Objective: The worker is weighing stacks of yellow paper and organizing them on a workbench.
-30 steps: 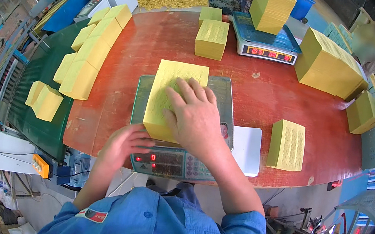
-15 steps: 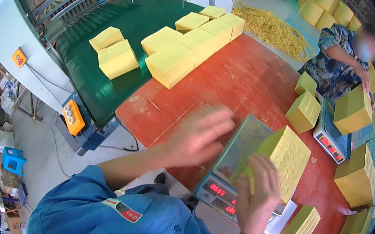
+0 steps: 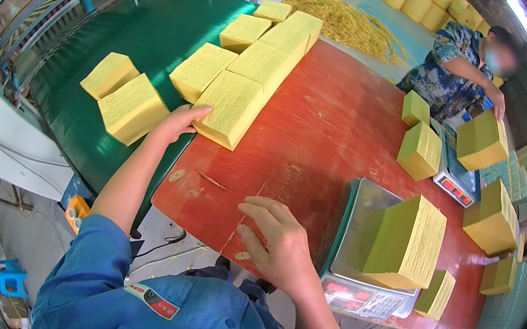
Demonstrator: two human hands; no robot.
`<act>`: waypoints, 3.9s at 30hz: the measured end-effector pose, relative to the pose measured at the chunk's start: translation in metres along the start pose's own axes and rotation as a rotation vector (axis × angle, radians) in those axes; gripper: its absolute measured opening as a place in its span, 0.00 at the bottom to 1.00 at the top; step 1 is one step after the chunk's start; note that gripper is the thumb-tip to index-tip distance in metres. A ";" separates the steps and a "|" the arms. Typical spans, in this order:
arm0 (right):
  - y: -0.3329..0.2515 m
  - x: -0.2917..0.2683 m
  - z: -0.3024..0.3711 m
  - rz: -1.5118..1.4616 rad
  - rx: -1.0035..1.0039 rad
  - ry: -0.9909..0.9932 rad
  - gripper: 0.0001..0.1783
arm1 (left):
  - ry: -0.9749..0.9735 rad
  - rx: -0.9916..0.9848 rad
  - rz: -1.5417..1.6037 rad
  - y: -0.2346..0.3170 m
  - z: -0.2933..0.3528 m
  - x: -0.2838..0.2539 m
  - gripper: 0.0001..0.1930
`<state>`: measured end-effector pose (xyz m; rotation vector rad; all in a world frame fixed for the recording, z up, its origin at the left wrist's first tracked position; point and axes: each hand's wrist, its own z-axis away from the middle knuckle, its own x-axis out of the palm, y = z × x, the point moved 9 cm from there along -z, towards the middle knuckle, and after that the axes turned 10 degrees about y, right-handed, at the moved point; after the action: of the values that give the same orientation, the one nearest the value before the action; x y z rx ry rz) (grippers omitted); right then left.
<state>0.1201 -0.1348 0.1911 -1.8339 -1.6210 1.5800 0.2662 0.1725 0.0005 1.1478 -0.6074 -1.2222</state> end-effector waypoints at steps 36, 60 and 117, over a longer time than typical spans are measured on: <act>0.079 -0.031 0.054 0.380 0.151 0.201 0.20 | -1.116 0.251 -0.548 0.007 0.128 0.240 0.26; 0.118 0.001 0.126 0.235 0.254 -0.297 0.35 | 0.254 -0.139 0.921 -0.152 0.349 0.168 0.32; 0.209 -0.320 0.157 -0.455 0.641 0.586 0.20 | -0.533 0.201 0.053 0.204 0.312 0.413 0.34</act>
<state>0.1751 -0.5420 0.1501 -1.2878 -1.0024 1.0451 0.1987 -0.3364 0.2153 0.9583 -1.1753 -1.4542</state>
